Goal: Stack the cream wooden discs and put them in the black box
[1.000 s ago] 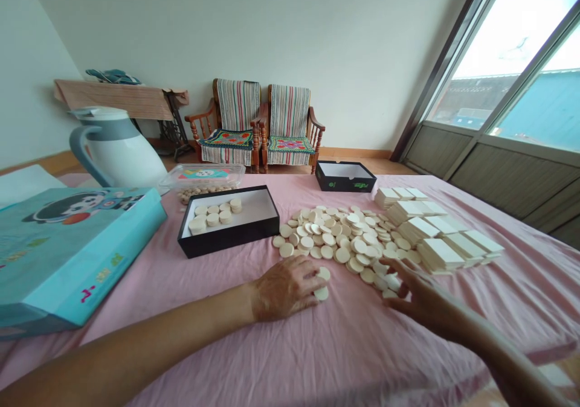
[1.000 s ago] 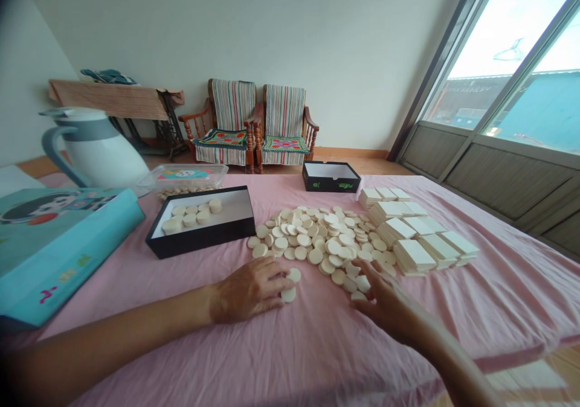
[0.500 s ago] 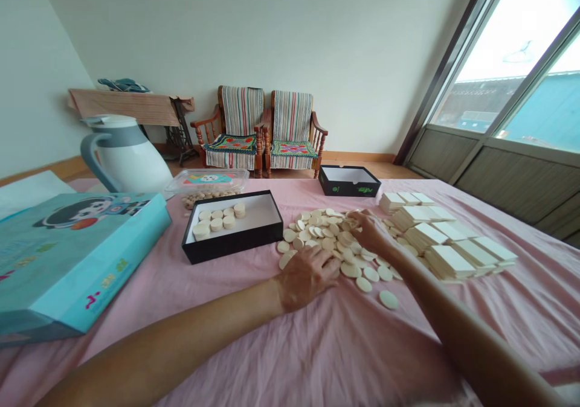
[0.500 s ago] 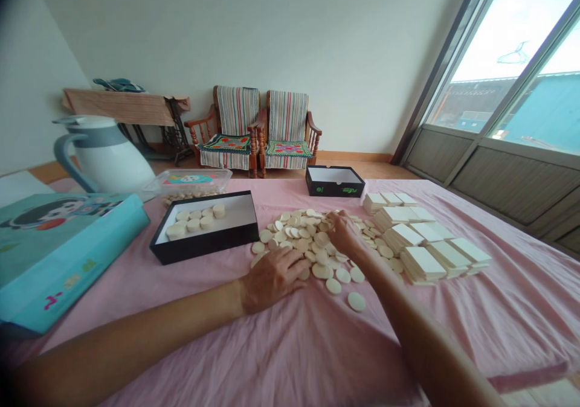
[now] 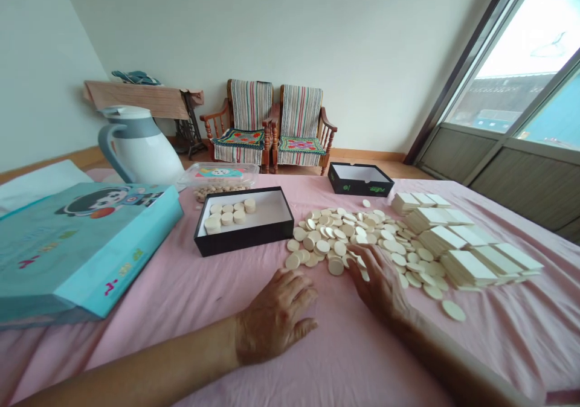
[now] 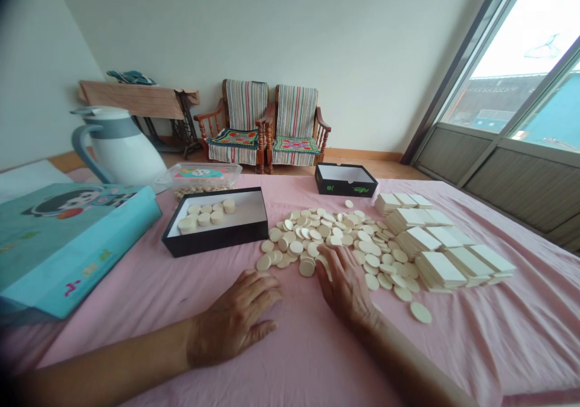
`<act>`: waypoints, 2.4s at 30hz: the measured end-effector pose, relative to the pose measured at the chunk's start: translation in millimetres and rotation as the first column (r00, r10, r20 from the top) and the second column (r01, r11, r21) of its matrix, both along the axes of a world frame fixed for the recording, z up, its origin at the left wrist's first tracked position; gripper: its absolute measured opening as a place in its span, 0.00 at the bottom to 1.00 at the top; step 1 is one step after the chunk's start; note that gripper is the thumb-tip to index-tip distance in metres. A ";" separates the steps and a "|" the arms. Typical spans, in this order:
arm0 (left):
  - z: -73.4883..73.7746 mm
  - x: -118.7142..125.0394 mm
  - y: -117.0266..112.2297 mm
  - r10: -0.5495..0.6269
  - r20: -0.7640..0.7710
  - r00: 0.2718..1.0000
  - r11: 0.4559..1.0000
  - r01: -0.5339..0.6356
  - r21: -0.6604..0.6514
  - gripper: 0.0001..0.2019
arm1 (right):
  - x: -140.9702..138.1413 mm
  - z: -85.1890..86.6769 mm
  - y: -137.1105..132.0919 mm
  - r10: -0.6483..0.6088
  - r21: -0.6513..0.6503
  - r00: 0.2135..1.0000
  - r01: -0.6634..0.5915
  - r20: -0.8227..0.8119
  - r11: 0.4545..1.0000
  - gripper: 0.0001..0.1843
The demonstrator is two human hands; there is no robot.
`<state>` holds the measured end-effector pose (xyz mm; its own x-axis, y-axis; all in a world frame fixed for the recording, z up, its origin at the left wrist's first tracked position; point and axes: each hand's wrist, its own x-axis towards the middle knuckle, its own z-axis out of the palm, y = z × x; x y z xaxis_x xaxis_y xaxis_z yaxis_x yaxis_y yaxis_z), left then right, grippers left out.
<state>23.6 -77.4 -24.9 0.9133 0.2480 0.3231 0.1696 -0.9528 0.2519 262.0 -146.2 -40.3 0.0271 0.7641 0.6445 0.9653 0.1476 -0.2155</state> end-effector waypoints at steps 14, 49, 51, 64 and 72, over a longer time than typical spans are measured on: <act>5.5 -38.5 9.5 0.128 0.018 0.992 0.991 -0.127 -0.045 0.09 | -14.2 26.9 9.2 0.244 -0.384 0.970 -0.222 0.009 0.896 0.10; 0.8 -34.4 35.4 0.256 0.045 0.966 0.933 -0.235 -0.274 0.08 | -67.6 29.5 50.3 0.392 -0.355 0.912 -0.409 -0.122 0.841 0.18; -0.1 -34.6 35.9 0.276 0.050 0.960 0.926 -0.252 -0.279 0.08 | -70.1 28.9 47.3 0.332 -0.305 0.919 -0.386 -0.213 0.871 0.17; -8.0 -35.0 40.5 0.327 0.139 0.935 0.893 -0.257 -0.370 0.10 | -97.5 24.4 44.2 0.256 -0.332 0.933 -0.332 -0.252 0.883 0.05; -7.5 -35.4 40.9 0.328 0.115 0.938 0.890 -0.266 -0.370 0.10 | -91.9 27.2 43.0 0.228 -0.311 0.919 -0.330 -0.322 0.891 0.08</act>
